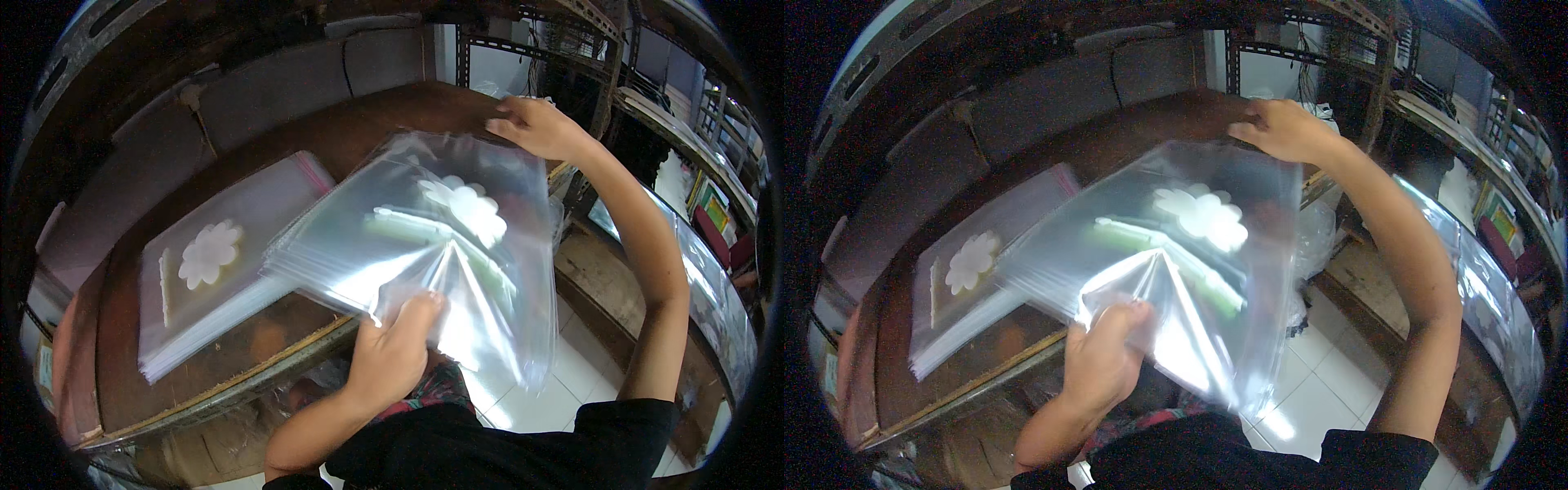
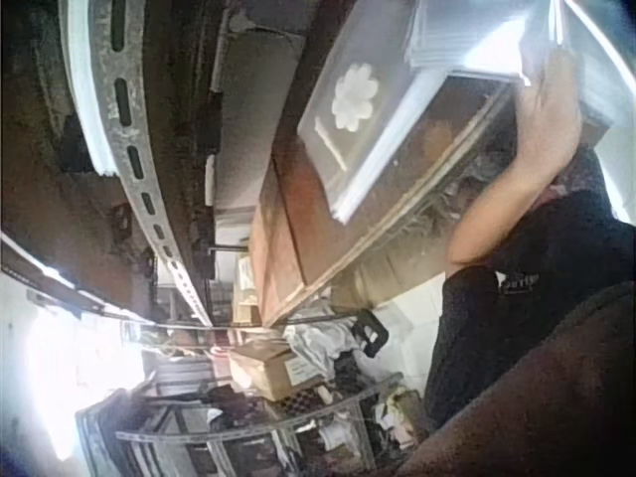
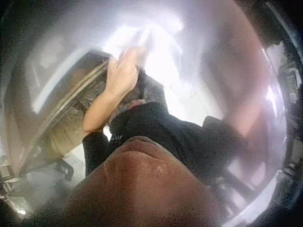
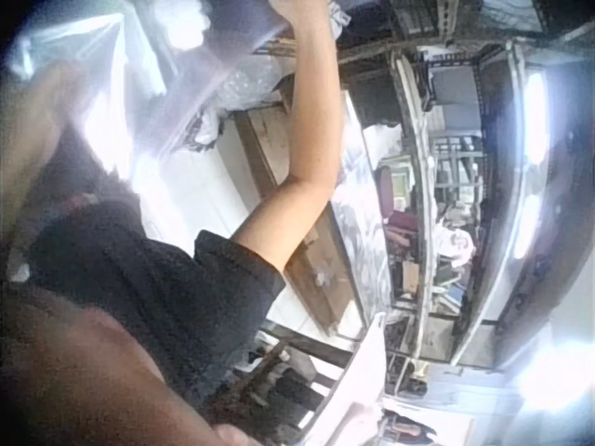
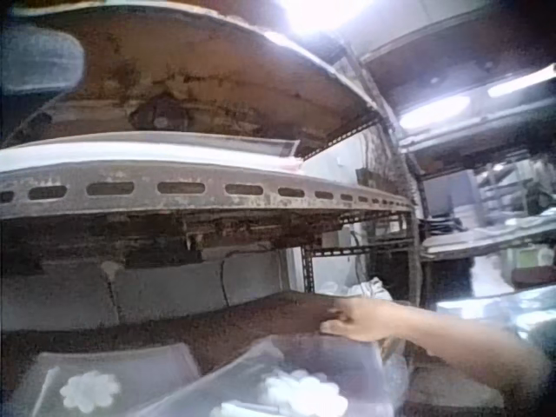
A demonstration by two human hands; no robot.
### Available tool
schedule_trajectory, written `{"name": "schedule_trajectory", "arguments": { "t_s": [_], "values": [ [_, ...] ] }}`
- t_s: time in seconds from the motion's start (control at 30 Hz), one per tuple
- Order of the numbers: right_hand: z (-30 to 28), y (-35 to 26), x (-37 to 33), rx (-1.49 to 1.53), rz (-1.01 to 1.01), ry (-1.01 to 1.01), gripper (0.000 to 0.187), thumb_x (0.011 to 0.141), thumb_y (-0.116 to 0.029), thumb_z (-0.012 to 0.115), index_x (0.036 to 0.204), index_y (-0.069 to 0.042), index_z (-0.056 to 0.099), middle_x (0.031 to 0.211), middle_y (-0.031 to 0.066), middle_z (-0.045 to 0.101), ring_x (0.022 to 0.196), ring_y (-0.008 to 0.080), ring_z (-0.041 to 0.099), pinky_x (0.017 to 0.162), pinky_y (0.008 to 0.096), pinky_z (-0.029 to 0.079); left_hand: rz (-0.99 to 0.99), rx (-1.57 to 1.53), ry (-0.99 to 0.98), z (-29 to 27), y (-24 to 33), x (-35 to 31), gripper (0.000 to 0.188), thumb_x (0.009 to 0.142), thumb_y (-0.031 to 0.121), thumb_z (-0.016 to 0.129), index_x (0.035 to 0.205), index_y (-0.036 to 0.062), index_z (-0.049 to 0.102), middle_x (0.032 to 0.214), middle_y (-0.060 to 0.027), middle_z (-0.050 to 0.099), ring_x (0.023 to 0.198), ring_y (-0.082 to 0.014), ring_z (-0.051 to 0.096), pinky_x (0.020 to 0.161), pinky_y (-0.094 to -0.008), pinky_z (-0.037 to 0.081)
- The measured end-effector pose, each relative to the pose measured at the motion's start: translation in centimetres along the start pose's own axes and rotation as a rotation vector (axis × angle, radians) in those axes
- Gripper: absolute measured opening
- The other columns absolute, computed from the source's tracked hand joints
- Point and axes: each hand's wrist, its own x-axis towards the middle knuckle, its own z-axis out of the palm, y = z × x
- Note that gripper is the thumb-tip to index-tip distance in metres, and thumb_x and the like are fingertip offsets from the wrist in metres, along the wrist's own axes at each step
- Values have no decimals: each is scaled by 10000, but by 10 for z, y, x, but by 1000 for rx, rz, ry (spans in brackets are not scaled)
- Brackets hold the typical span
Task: The person places white flower-shaped items and small sticks into clear ziplock bags, seals them, and stacks them on a wooden workbench. The person sits on the floor during part of the process and later stands to arrange the sealed bags.
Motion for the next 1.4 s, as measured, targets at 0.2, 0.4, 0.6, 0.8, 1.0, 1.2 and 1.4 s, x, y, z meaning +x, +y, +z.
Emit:
{"name": "schedule_trajectory", "arguments": {
  "t_s": [0.2, 0.4, 0.6, 0.8, 1.0, 1.2, 1.4],
  "values": [
    [6, 66, -39, -15, 198, 98, 580, 892, -460, 584, 1189, 38, 583, 997, 207, 641, 940, 305, 628, 829, 387, 497, -27, -85, -30, -26, 26, -15, 83, 883, 41, 585, 920, -7, 641, 882, -37, 631, 806, -112, 588, 739, -269, 466],
    [34, 87, -106, 965, 545, 89, 545, 900, -418, 618, 1293, -55, 515, 987, 74, 618, 868, 158, 616, 729, 280, 522, -50, -386, -105, -63, 25, -22, 116, 839, -21, 622, 955, -31, 620, 915, -61, 639, 860, -139, 613, 778, -277, 482],
    [55, 100, -127, 1194, 326, -23, 723, 799, -303, 757, 1371, -26, 414, 1133, 93, 552, 983, 177, 597, 829, 272, 499, 475, 423, -259, -75, 47, -18, 127, 769, -15, 707, 887, -6, 661, 848, -135, 633, 784, -217, 623, 720, -297, 515],
    [40, 29, -101, 1039, 110, 246, 759, 787, -202, 755, 1410, -3, 370, 1331, 149, 474, 1110, 221, 565, 911, 282, 471, 876, 999, -308, -108, 99, -14, 81, 809, 7, 641, 889, 10, 624, 834, -87, 616, 791, -205, 609, 756, -307, 479],
    [22, -39, -47, 979, 45, 282, 691, 853, -201, 676, 1428, -4, 347, 1126, 131, 591, 946, 167, 602, 776, 249, 494, 191, 349, 188, -143, 180, 6, 60, 753, 56, 553, 738, 21, 600, 738, -41, 580, 634, -120, 534, 612, -255, 475],
    [79, -142, 20, 1375, -82, 148, 765, 792, -83, 719, 1396, 49, 269, 935, 92, 617, 775, 144, 616, 597, 230, 490, 258, 617, 360, -263, 249, 20, 81, 799, 70, 559, 729, 54, 598, 757, -19, 558, 700, -100, 513, 671, -232, 454],
    [100, -180, 40, 1271, -74, 1, 838, 776, -67, 742, 1434, 9, 229, 878, 87, 624, 695, 143, 606, 579, 242, 482, 197, 482, 433, -341, 250, 33, 74, 798, 44, 572, 729, 69, 561, 761, -8, 500, 681, -117, 480, 632, -268, 438]
  ]
}}
